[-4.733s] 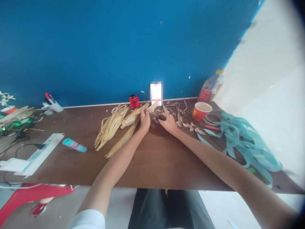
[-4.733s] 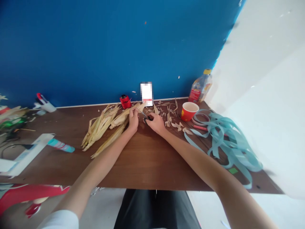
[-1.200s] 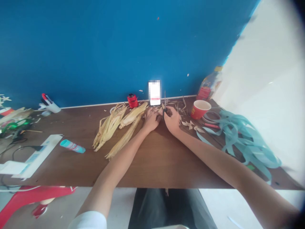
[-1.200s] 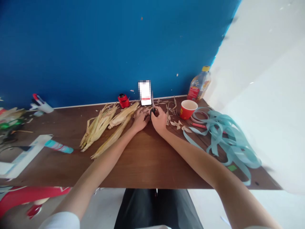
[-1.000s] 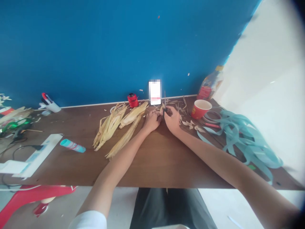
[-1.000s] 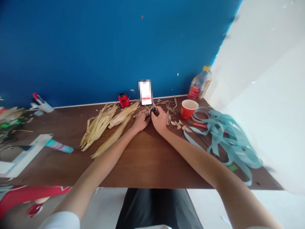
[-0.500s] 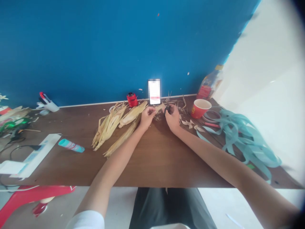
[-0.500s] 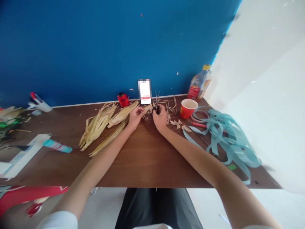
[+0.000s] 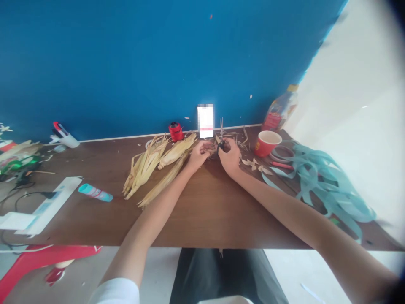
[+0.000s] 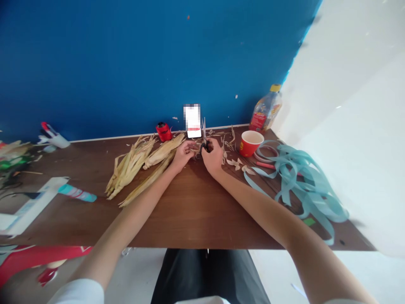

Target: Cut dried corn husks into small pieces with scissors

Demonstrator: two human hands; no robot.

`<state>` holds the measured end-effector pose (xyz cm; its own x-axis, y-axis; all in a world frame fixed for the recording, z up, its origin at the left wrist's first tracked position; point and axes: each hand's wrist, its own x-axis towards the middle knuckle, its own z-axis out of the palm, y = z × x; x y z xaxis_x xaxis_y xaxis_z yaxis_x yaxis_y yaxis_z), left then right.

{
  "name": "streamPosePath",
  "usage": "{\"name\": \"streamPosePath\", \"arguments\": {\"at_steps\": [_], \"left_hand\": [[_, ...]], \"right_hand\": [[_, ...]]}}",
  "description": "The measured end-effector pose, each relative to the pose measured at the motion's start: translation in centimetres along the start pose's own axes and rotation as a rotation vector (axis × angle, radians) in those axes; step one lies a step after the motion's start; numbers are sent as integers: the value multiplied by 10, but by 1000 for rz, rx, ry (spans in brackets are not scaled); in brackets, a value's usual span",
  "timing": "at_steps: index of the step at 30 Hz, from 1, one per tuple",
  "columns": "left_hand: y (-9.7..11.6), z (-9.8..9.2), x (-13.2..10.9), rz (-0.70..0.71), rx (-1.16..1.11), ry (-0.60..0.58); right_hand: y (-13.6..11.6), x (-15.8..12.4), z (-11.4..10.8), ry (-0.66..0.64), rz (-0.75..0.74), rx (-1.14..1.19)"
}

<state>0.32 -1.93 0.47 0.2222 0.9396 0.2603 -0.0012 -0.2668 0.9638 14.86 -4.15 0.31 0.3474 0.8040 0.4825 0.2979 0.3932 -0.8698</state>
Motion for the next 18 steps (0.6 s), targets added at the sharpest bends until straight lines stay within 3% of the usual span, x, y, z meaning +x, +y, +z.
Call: {"name": "streamPosePath", "arguments": {"at_steps": [4, 12, 18], "left_hand": [[3, 1, -1, -12, 33, -36], [2, 0, -2, 94, 134, -62], [-3, -1, 1, 92, 52, -7]], "right_hand": [[-1, -1, -1, -23, -3, 16], [-3, -2, -1, -42, 8, 7], [-8, -3, -1, -82, 15, 24]]}}
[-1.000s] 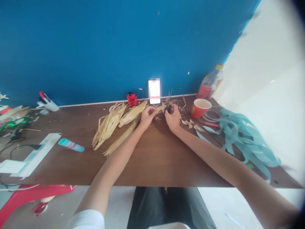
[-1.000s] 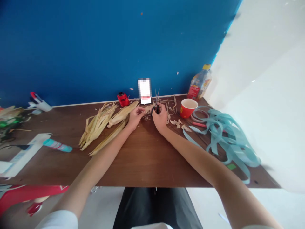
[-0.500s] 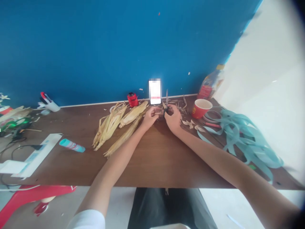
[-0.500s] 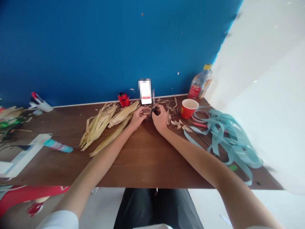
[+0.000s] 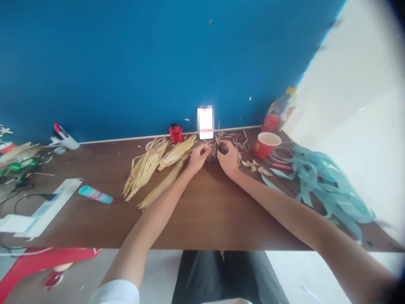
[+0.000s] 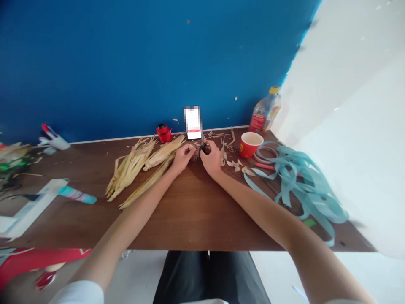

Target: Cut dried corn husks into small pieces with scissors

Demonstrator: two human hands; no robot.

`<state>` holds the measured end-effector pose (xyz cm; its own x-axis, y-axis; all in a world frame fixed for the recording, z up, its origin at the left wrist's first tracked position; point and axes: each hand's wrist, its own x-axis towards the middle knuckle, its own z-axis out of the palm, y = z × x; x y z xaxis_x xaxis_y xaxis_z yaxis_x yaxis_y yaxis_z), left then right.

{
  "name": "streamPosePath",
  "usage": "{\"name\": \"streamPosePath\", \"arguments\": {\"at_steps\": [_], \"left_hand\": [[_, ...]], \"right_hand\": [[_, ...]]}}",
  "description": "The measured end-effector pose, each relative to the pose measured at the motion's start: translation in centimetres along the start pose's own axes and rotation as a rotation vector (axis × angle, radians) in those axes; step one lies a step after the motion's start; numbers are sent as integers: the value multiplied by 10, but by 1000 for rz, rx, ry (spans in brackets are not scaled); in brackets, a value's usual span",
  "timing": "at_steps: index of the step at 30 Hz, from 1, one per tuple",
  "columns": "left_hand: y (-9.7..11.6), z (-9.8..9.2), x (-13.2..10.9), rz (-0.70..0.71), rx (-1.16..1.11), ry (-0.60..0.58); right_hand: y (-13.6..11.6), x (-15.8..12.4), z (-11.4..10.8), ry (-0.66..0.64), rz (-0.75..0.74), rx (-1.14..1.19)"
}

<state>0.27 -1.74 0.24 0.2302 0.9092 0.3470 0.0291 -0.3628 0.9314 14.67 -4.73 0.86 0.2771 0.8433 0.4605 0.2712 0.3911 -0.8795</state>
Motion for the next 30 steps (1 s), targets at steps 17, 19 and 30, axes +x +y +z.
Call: {"name": "streamPosePath", "arguments": {"at_steps": [17, 19, 30], "left_hand": [[-5, -2, 2, -53, -18, 99], [-5, -2, 2, -73, -28, 109], [-2, 1, 2, -161, -47, 89]], "right_hand": [[5, 2, 3, -173, 2, 68], [5, 3, 2, -140, 3, 44], [0, -2, 0, -9, -62, -38]]}}
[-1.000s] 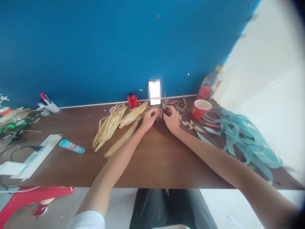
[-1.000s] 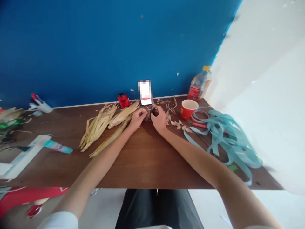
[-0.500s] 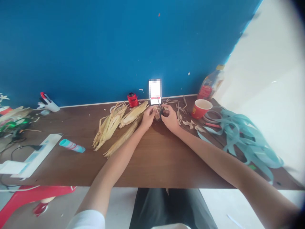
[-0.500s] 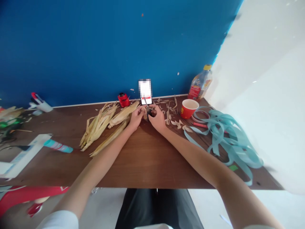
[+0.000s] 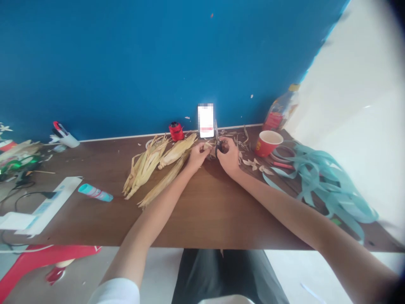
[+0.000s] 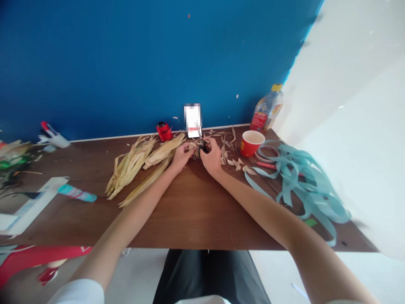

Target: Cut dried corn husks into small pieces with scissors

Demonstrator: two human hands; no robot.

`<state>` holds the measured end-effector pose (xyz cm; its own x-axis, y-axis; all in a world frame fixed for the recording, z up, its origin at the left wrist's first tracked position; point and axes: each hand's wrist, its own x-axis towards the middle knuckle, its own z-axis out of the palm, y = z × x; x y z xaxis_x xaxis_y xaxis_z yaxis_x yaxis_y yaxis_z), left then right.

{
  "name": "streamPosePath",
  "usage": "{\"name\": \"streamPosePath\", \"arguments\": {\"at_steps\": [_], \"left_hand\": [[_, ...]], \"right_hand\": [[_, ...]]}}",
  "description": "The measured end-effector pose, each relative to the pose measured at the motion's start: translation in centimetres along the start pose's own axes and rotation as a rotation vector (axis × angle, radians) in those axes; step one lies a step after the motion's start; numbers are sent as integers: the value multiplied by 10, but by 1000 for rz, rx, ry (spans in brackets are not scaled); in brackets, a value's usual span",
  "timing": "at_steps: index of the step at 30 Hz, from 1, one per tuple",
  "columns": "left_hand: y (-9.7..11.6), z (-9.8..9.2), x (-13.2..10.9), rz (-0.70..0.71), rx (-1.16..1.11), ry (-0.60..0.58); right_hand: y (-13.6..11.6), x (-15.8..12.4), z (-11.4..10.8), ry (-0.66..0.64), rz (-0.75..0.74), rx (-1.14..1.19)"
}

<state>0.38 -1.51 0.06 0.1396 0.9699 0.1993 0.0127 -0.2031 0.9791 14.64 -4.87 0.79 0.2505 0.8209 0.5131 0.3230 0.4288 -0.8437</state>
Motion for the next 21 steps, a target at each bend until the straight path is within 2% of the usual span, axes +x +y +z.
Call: {"name": "streamPosePath", "arguments": {"at_steps": [3, 10, 16, 21], "left_hand": [[-2, 0, 0, -16, -8, 15], [-5, -2, 1, 96, 13, 25], [-8, -3, 3, 103, -49, 96], [-7, -3, 2, 96, -17, 10]], "right_hand": [[2, 0, 1, 12, 6, -2], [2, 0, 1, 0, 22, -31], [3, 1, 1, 19, 14, -50], [4, 2, 0, 34, 10, -52]]}}
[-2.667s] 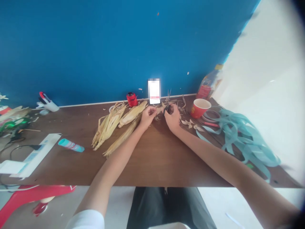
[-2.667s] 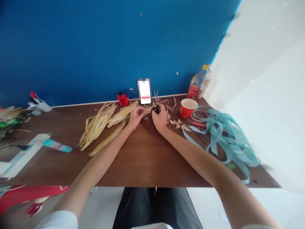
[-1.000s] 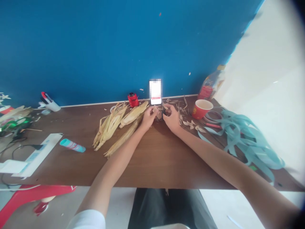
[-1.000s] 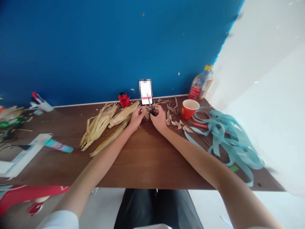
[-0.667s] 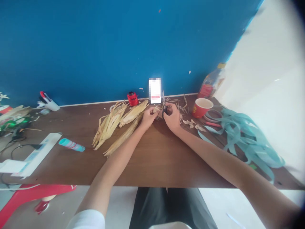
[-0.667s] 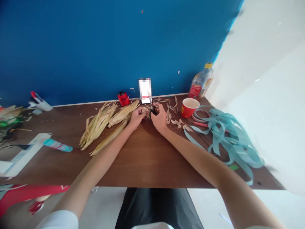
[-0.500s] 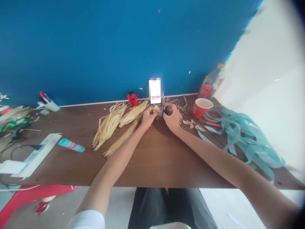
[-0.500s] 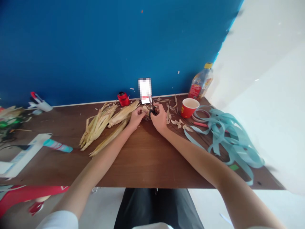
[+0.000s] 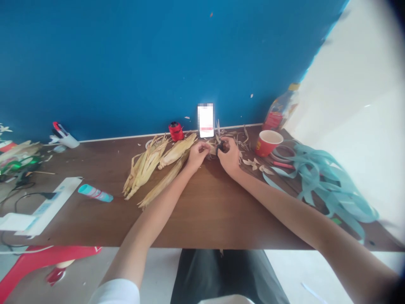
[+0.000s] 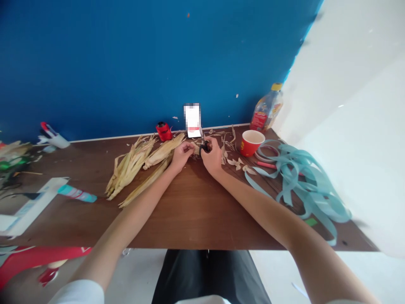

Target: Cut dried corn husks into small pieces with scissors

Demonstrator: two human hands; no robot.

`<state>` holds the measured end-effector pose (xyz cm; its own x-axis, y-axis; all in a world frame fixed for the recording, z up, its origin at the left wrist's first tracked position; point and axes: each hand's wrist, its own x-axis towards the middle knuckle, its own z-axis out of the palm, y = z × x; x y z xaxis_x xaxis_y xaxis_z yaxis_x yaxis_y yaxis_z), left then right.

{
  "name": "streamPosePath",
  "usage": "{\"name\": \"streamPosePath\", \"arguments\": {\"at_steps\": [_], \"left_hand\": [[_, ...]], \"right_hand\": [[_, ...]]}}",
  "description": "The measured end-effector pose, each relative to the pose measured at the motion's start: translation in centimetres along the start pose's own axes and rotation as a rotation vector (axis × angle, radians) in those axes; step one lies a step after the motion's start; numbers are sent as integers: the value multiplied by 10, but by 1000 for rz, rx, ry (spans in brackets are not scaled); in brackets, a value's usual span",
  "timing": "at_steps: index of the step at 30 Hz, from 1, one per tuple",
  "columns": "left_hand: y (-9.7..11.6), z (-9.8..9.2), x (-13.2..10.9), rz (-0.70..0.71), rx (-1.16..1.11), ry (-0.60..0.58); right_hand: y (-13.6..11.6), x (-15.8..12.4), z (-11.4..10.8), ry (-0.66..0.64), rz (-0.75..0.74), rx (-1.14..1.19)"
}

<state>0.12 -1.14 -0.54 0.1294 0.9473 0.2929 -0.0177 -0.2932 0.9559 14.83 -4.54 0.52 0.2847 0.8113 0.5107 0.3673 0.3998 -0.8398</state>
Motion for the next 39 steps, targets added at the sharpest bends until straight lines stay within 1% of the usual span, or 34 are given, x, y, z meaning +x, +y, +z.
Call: {"name": "streamPosePath", "arguments": {"at_steps": [3, 6, 10, 13, 18, 20, 22, 24, 27, 30, 32, 35, 39], "left_hand": [[5, 0, -2, -2, 22, -26], [8, 0, -4, 25, 52, -25], [7, -1, -3, 34, 56, 2], [5, -1, -2, 15, 46, 26], [6, -2, -3, 6, 78, -10], [7, -2, -4, -7, 69, -6], [7, -2, -3, -33, 39, 39], [6, -3, -2, -41, -6, 113], [1, -5, 2, -10, -74, 242], [-3, -9, 5, 7, -119, 337], [-3, -10, 6, -7, -131, 373], [0, -9, 5, -40, -139, 412], [5, -7, 2, -14, -165, 457]], "right_hand": [[2, 1, 0, 23, 2, 3], [2, 1, 1, 34, 6, 5], [1, 0, 0, 26, -2, -9], [-1, 0, -1, 32, -2, -22], [0, 1, -1, 72, 13, 3], [1, 2, 0, 85, 29, 22], [0, 2, 0, 76, 44, 36], [-1, 1, 0, 40, 57, 30], [-5, -1, -1, -36, 81, -15], [-7, -3, -2, -108, 102, -65], [-7, -3, -1, -148, 110, -89], [-8, -2, -1, -172, 138, -102], [-11, -2, -2, -196, 162, -133]]}}
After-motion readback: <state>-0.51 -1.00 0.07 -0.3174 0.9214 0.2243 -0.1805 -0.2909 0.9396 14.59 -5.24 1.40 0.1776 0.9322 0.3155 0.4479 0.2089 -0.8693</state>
